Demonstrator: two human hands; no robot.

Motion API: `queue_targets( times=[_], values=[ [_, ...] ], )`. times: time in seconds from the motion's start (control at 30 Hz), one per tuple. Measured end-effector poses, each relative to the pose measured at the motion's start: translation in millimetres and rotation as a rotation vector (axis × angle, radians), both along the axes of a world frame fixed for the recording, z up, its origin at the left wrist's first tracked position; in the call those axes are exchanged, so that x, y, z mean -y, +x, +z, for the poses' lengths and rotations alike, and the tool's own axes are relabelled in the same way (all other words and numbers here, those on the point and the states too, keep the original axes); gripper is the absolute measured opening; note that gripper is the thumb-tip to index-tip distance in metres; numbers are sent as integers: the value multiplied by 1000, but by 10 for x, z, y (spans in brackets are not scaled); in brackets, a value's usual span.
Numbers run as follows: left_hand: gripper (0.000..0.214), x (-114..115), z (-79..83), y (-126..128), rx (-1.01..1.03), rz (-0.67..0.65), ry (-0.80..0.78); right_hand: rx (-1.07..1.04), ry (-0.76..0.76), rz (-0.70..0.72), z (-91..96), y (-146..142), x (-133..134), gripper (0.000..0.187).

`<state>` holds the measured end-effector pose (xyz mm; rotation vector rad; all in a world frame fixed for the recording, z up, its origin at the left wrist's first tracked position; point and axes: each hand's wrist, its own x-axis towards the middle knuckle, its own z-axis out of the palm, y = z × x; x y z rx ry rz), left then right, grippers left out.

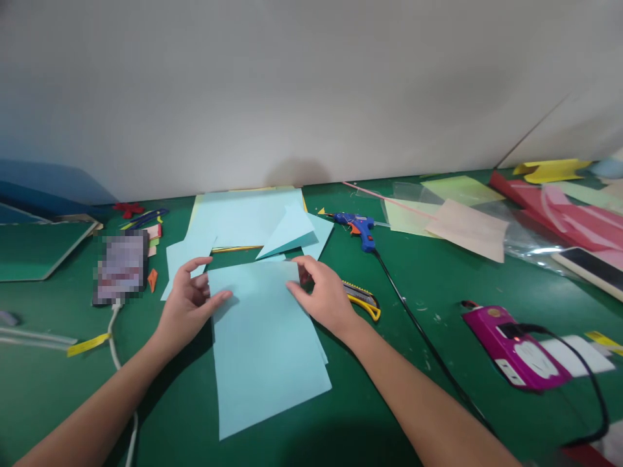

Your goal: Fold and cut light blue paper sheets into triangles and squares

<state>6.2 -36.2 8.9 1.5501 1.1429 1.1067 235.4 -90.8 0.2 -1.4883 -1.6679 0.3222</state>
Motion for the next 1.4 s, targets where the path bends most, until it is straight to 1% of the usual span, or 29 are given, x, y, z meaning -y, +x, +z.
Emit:
queue_targets(
  times=[0.07, 0.13, 0.2, 0.3, 0.43, 0.57, 0.63, 0.73, 0.77, 0.83, 0.9, 0.97, 1.03, 1.1, 1.17, 1.2, 1.27, 1.4],
  values=[
    [54, -13, 24, 23, 77, -9, -118, -7, 86, -48, 4, -6, 2, 15],
    [51, -24, 30, 30, 104, -2, -204, 38, 193, -45, 17, -16, 10, 10],
    [47, -30, 24, 29, 105, 24, -228, 105, 297, 18, 37, -36, 27, 10],
    [37, -28, 25, 24, 37, 43, -215, 205, 401, 168, 57, -77, 62, 21],
    [26, -11, 87, 24, -107, 51, -219, 332, 425, 332, 38, -127, 101, 30],
    [30, -4, 139, 21, -131, 24, -218, 440, 389, 464, 36, -166, 120, 29],
    [32, -9, 133, 16, -119, 5, -234, 491, 339, 554, 67, -185, 125, 26],
    [28, -17, 108, 11, -118, -32, -189, 484, 237, 679, 127, -211, 137, 36],
    [27, -17, 104, 12, -119, -46, -165, 446, 208, 707, 142, -216, 141, 38],
    [29, -11, 105, 21, -99, -66, -159, 302, 163, 723, 155, -216, 147, 37],
    [31, 3, 113, 34, -53, -68, -215, 79, 98, 676, 145, -199, 144, 38],
    [33, 20, 114, 47, -11, -71, -272, -194, -46, 625, 121, -171, 130, 44],
    [33, 39, 106, 58, 2, -93, -298, -432, -272, 608, 97, -143, 109, 57],
    [30, 59, 96, 68, -13, -133, -305, -568, -510, 607, 89, -129, 92, 70],
    [28, 79, 97, 82, -39, -162, -305, -626, -662, 595, 99, -138, 85, 76],
    [28, 89, 102, 91, -50, -170, -304, -645, -701, 591, 110, -151, 86, 77],
    [28, 104, 114, 107, -59, -188, -301, -669, -725, 575, 129, -186, 90, 74],
    [30, 116, 107, 127, -26, -218, -305, -634, -685, 535, 130, -248, 87, 59]
  ],
)
